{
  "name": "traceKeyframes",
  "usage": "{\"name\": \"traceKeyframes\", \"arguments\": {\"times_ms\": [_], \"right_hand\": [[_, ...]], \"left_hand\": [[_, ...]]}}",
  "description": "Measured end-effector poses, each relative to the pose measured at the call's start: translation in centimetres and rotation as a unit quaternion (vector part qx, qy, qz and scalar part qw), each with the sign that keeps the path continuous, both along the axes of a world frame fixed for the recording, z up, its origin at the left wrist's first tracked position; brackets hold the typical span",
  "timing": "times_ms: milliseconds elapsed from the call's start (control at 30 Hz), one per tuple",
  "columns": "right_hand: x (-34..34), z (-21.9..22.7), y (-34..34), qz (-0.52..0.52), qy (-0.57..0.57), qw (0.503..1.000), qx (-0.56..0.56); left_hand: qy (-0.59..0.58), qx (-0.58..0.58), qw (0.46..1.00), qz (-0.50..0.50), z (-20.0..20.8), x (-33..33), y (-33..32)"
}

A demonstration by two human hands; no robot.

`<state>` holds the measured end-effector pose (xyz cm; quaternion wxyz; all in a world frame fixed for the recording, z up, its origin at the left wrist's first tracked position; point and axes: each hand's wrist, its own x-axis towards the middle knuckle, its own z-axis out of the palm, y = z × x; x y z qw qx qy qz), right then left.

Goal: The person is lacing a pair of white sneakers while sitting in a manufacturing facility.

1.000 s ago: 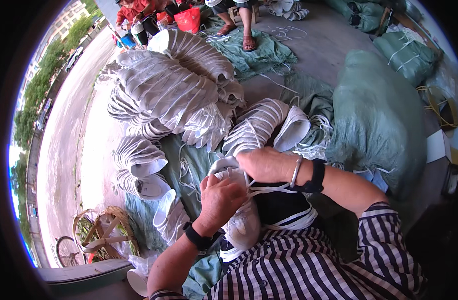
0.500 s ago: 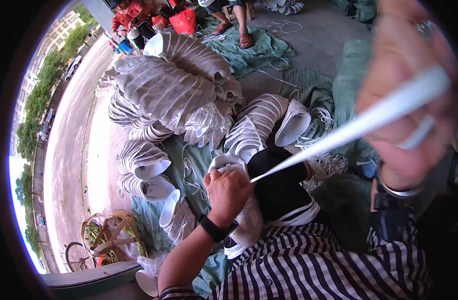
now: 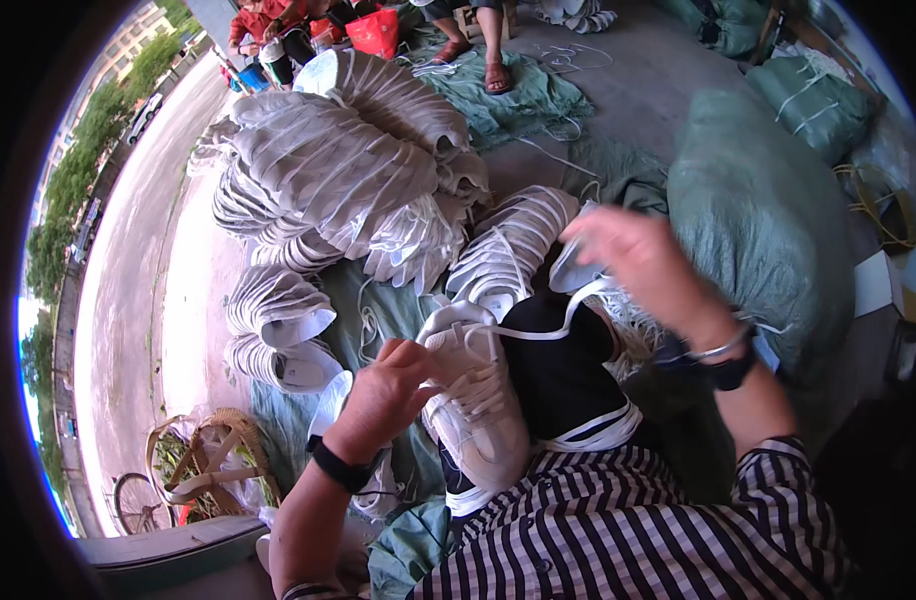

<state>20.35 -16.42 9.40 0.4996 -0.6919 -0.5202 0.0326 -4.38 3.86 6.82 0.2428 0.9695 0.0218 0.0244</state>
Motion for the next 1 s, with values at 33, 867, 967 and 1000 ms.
{"name": "traceKeyframes", "arguments": {"times_ms": [33,867,967,1000], "right_hand": [[-1.2,-1.8,1.1,0.006,-0.101,0.995,-0.001],[-5.7,-6.2,6.6,0.209,0.259,0.887,-0.321],[-6.8,-7.0,4.4,0.344,0.553,0.695,-0.303],[-6.3,-7.2,3.6,0.372,0.654,0.620,-0.224]], "left_hand": [[-0.001,-0.001,1.000,0.003,-0.1,0.0,0.1],[-0.015,0.032,0.985,0.167,-1.9,0.7,-3.8],[-0.016,0.003,0.988,0.153,-2.4,0.9,-3.4],[-0.023,-0.026,0.990,0.135,-2.1,0.9,-2.9]]}}
